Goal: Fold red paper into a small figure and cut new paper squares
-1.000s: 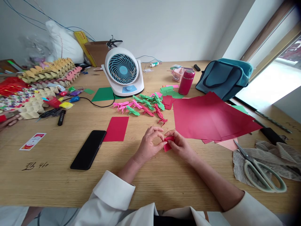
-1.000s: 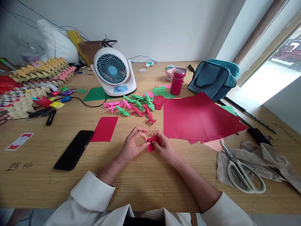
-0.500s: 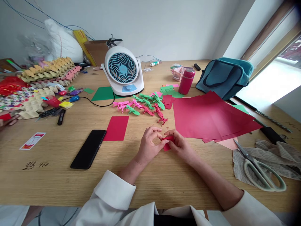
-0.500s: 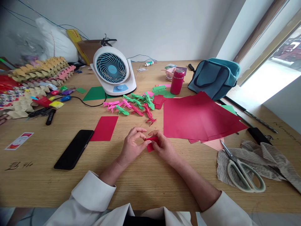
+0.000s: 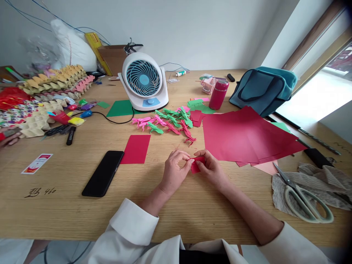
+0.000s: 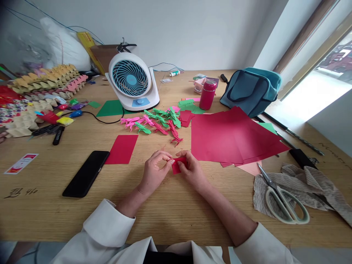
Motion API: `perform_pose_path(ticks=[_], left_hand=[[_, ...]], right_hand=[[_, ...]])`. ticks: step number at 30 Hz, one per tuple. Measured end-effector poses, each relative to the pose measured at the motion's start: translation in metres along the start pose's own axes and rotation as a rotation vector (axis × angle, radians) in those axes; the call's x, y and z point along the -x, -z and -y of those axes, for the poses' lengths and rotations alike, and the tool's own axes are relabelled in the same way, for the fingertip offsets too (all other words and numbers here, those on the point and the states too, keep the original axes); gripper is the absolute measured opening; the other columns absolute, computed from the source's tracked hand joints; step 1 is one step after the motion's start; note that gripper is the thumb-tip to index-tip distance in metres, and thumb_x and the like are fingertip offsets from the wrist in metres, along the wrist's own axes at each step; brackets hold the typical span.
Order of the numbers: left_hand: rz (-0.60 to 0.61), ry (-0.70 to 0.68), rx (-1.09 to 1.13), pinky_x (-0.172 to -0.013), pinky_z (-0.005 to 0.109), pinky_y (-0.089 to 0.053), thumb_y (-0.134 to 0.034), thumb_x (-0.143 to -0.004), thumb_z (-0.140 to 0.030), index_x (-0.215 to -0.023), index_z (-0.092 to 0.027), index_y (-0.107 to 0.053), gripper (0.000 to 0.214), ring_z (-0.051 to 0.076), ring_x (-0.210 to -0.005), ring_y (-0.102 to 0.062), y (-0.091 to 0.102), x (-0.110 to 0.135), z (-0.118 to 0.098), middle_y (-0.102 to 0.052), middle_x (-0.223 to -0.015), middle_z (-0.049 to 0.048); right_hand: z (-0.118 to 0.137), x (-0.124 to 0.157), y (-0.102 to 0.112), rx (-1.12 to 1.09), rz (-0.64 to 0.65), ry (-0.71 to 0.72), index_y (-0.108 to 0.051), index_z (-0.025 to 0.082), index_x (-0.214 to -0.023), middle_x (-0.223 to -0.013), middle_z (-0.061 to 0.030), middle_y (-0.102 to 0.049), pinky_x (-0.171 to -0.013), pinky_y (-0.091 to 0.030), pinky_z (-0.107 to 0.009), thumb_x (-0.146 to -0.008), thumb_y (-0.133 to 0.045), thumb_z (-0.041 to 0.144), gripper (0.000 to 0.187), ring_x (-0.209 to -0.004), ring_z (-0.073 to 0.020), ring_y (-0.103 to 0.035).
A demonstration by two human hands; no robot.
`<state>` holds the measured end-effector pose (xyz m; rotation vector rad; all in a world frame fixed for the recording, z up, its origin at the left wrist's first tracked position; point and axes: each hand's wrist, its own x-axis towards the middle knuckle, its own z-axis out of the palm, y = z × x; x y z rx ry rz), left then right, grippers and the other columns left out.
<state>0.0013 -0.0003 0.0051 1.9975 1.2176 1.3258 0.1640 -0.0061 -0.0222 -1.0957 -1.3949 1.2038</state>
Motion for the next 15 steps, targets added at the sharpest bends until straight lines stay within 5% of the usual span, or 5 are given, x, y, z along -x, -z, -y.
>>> perform_pose_path(ticks=[8, 15], left_hand=[[-0.038, 0.086, 0.060, -0.081, 0.029, -0.048, -0.060, -0.089, -0.020, -0.074, -0.019, -0.058, 0.015, 0.015, -0.080, -0.062, -0.002, 0.002, -0.003, -0.065, -0.078, 0.0010], [-0.003, 0.076, -0.017, -0.084, 0.032, -0.049, -0.065, -0.085, -0.021, -0.075, -0.019, -0.061, 0.011, 0.018, -0.088, -0.063, -0.002, 0.002, 0.002, -0.066, -0.086, 0.0043]], right_hand=[[0.004, -0.001, -0.008, -0.237, 0.022, -0.160, -0.054, 0.023, -0.099, -0.079, 0.0008, -0.060, -0.058, -0.045, -0.025, -0.079, -0.069, 0.043, 0.032, -0.064, -0.0127, -0.055], [-0.002, 0.003, -0.012, -0.089, -0.095, -0.059, -0.056, 0.022, -0.097, -0.080, 0.0009, -0.058, -0.059, -0.043, -0.025, -0.082, -0.063, 0.033, 0.020, -0.064, -0.0124, -0.051]])
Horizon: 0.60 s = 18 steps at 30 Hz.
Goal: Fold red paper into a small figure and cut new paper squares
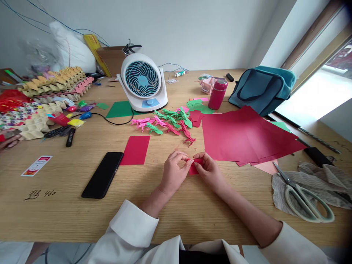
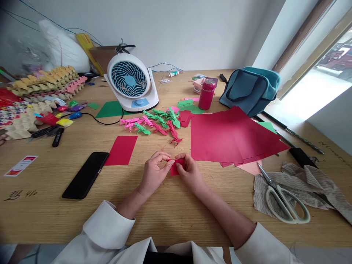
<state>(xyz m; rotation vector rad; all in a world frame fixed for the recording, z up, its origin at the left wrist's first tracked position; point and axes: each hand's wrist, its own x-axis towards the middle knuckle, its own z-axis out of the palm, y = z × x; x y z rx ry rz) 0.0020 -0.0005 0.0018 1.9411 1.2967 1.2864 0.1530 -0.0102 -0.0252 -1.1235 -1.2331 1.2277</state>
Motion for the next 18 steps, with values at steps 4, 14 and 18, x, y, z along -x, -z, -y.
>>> perform_pose_path(ticks=[4, 14, 18], left_hand=[[-0.008, 0.000, -0.027, -0.087, 0.034, -0.049, -0.064, -0.084, -0.016, -0.074, -0.019, -0.061, 0.011, 0.019, -0.091, -0.063, 0.000, -0.001, 0.001, -0.065, -0.089, 0.0055], [-0.060, 0.084, 0.103, -0.085, 0.031, -0.050, -0.061, -0.088, -0.020, -0.071, -0.019, -0.062, 0.016, 0.017, -0.088, -0.063, -0.004, 0.001, -0.002, -0.063, -0.086, 0.0042], [-0.042, 0.031, 0.017, -0.091, 0.036, -0.048, -0.067, -0.083, -0.020, -0.075, -0.019, -0.063, 0.009, 0.020, -0.095, -0.062, -0.001, 0.000, -0.002, -0.064, -0.094, 0.0056]], right_hand=[[-0.004, 0.002, 0.001, 0.155, -0.059, 0.059, -0.057, 0.023, -0.099, -0.078, 0.0013, -0.057, -0.058, -0.041, -0.025, -0.084, -0.060, 0.027, 0.016, -0.062, -0.0126, -0.048], [0.008, 0.000, -0.004, -0.123, -0.045, -0.044, -0.054, 0.022, -0.093, -0.077, 0.0025, -0.056, -0.057, -0.042, -0.024, -0.077, -0.069, 0.037, 0.027, -0.061, -0.0115, -0.050], [0.008, 0.001, -0.002, -0.080, -0.044, -0.057, -0.053, 0.023, -0.095, -0.074, 0.0028, -0.056, -0.054, -0.039, -0.025, -0.079, -0.068, 0.038, 0.027, -0.059, -0.0125, -0.049]])
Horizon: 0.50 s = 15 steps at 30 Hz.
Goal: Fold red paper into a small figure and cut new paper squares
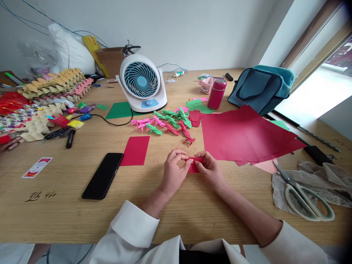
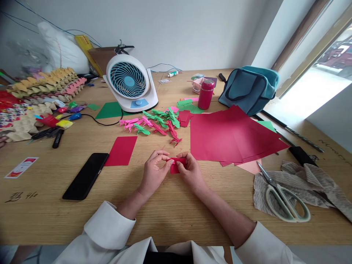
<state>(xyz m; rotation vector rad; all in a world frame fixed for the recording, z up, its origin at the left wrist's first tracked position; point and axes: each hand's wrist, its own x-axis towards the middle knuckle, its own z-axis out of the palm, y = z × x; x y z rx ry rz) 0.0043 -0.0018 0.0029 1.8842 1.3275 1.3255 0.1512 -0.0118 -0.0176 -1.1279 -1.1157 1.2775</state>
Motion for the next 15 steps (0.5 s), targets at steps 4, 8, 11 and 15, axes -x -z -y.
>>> perform_pose_path(ticks=[4, 8, 11, 15], left_hand=[[0.013, -0.026, -0.036, -0.094, 0.039, -0.047, -0.069, -0.078, -0.015, -0.073, -0.020, -0.061, 0.011, 0.021, -0.100, -0.061, 0.002, -0.001, 0.000, -0.065, -0.100, 0.0059], [0.028, 0.055, 0.099, -0.093, 0.036, -0.048, -0.066, -0.082, -0.018, -0.070, -0.019, -0.060, 0.014, 0.019, -0.097, -0.063, -0.002, 0.000, 0.005, -0.065, -0.095, 0.0057], [0.032, 0.142, 0.218, -0.087, 0.032, -0.050, -0.065, -0.084, -0.024, -0.071, -0.018, -0.061, 0.015, 0.018, -0.094, -0.064, -0.007, 0.002, 0.009, -0.065, -0.093, 0.0060], [0.060, 0.134, 0.198, -0.083, 0.030, -0.050, -0.064, -0.085, -0.026, -0.073, -0.018, -0.061, 0.015, 0.017, -0.085, -0.064, -0.005, 0.000, 0.008, -0.067, -0.086, 0.0040]], right_hand=[[-0.003, 0.001, 0.001, 0.062, -0.011, 0.024, -0.053, 0.024, -0.097, -0.074, 0.0025, -0.056, -0.054, -0.038, -0.025, -0.081, -0.066, 0.037, 0.025, -0.059, -0.0129, -0.047], [-0.001, 0.000, -0.001, 0.001, -0.002, -0.005, -0.053, 0.023, -0.096, -0.076, 0.0023, -0.056, -0.055, -0.039, -0.025, -0.079, -0.068, 0.039, 0.028, -0.060, -0.0123, -0.048], [0.002, -0.001, -0.002, -0.075, 0.019, -0.051, -0.052, 0.023, -0.096, -0.077, 0.0019, -0.057, -0.057, -0.042, -0.025, -0.077, -0.071, 0.041, 0.032, -0.062, -0.0124, -0.050], [0.000, -0.002, -0.003, -0.115, 0.003, -0.035, -0.053, 0.023, -0.092, -0.078, 0.0014, -0.058, -0.058, -0.044, -0.025, -0.073, -0.073, 0.043, 0.034, -0.063, -0.0124, -0.052]])
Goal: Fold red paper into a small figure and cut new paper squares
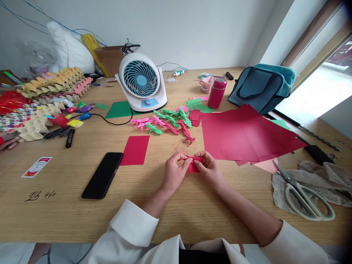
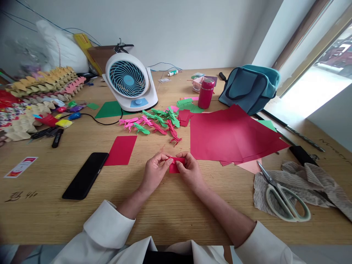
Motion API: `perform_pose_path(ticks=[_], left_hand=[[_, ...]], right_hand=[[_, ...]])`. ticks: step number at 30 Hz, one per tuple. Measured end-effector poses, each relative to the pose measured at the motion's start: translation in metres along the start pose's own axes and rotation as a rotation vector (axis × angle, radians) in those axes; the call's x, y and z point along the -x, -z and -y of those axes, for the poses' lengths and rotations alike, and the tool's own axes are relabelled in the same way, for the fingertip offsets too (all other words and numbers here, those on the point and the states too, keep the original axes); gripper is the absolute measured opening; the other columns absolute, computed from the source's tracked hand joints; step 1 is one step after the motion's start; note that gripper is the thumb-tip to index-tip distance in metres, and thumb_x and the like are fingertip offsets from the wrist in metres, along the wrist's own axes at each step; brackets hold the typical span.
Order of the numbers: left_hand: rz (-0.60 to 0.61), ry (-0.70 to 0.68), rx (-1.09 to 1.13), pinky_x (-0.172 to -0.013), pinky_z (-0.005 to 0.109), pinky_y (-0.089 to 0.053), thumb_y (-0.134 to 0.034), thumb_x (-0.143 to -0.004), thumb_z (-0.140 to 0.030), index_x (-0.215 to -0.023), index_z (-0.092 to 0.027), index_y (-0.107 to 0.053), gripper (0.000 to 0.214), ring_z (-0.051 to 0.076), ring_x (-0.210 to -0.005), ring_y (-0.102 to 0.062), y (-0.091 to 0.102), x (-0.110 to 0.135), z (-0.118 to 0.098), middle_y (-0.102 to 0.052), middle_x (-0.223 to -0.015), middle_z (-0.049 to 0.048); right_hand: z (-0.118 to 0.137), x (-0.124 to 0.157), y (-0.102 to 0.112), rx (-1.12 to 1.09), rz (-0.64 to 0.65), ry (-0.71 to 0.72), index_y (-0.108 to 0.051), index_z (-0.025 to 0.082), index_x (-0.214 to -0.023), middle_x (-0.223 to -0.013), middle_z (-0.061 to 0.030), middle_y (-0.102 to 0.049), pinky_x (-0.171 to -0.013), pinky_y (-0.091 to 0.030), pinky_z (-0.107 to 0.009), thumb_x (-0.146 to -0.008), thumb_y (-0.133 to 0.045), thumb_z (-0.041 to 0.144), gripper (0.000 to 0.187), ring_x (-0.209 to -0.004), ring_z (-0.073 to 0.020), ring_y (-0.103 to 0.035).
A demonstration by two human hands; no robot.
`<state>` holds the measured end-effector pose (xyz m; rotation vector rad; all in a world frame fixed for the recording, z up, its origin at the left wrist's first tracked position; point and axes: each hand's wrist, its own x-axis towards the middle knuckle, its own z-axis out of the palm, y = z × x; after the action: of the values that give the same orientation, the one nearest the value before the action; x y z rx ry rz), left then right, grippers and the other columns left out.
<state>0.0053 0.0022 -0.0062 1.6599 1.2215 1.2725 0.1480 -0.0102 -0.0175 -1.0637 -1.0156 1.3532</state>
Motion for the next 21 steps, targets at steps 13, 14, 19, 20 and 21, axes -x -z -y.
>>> perform_pose_path(ticks=[13, 14, 19, 20, 21], left_hand=[[0.044, 0.007, -0.125, -0.072, 0.026, -0.050, -0.064, -0.084, -0.028, -0.070, -0.018, -0.062, 0.017, 0.014, -0.070, -0.062, 0.009, -0.006, -0.002, -0.067, -0.070, 0.0003], [0.037, 0.021, -0.122, -0.070, 0.025, -0.050, -0.064, -0.084, -0.028, -0.070, -0.018, -0.061, 0.018, 0.014, -0.069, -0.062, 0.009, -0.006, -0.002, -0.067, -0.068, 0.0000], [0.096, -0.007, -0.188, -0.068, 0.024, -0.047, -0.065, -0.083, -0.028, -0.069, -0.018, -0.061, 0.018, 0.013, -0.068, -0.061, 0.014, -0.009, -0.003, -0.066, -0.069, -0.0014], [0.110, -0.020, -0.202, -0.068, 0.024, -0.047, -0.065, -0.083, -0.028, -0.069, -0.019, -0.060, 0.017, 0.013, -0.067, -0.060, 0.015, -0.010, -0.004, -0.066, -0.068, -0.0017], [0.122, -0.031, -0.212, -0.067, 0.024, -0.047, -0.065, -0.083, -0.027, -0.069, -0.019, -0.060, 0.017, 0.013, -0.067, -0.060, 0.017, -0.011, -0.005, -0.065, -0.068, -0.0019]], right_hand=[[-0.004, 0.001, 0.001, 0.035, 0.058, -0.080, -0.059, 0.023, -0.095, -0.078, 0.0002, -0.064, -0.058, -0.047, -0.026, -0.074, -0.074, 0.045, 0.035, -0.063, -0.0136, -0.058], [-0.004, 0.001, 0.001, 0.016, 0.065, -0.092, -0.059, 0.023, -0.096, -0.079, 0.0000, -0.065, -0.059, -0.048, -0.026, -0.073, -0.075, 0.045, 0.036, -0.064, -0.0138, -0.059], [0.001, 0.002, 0.000, -0.120, 0.156, -0.210, -0.063, 0.021, -0.098, -0.079, -0.0005, -0.070, -0.066, -0.052, -0.026, -0.069, -0.081, 0.044, 0.041, -0.071, -0.0148, -0.064], [0.003, 0.002, 0.001, -0.139, 0.179, -0.241, -0.063, 0.020, -0.098, -0.079, -0.0004, -0.070, -0.065, -0.052, -0.025, -0.068, -0.082, 0.043, 0.041, -0.070, -0.0143, -0.065], [0.004, 0.002, 0.001, -0.151, 0.196, -0.270, -0.064, 0.020, -0.097, -0.078, -0.0003, -0.071, -0.063, -0.053, -0.025, -0.067, -0.083, 0.042, 0.041, -0.068, -0.0137, -0.065]])
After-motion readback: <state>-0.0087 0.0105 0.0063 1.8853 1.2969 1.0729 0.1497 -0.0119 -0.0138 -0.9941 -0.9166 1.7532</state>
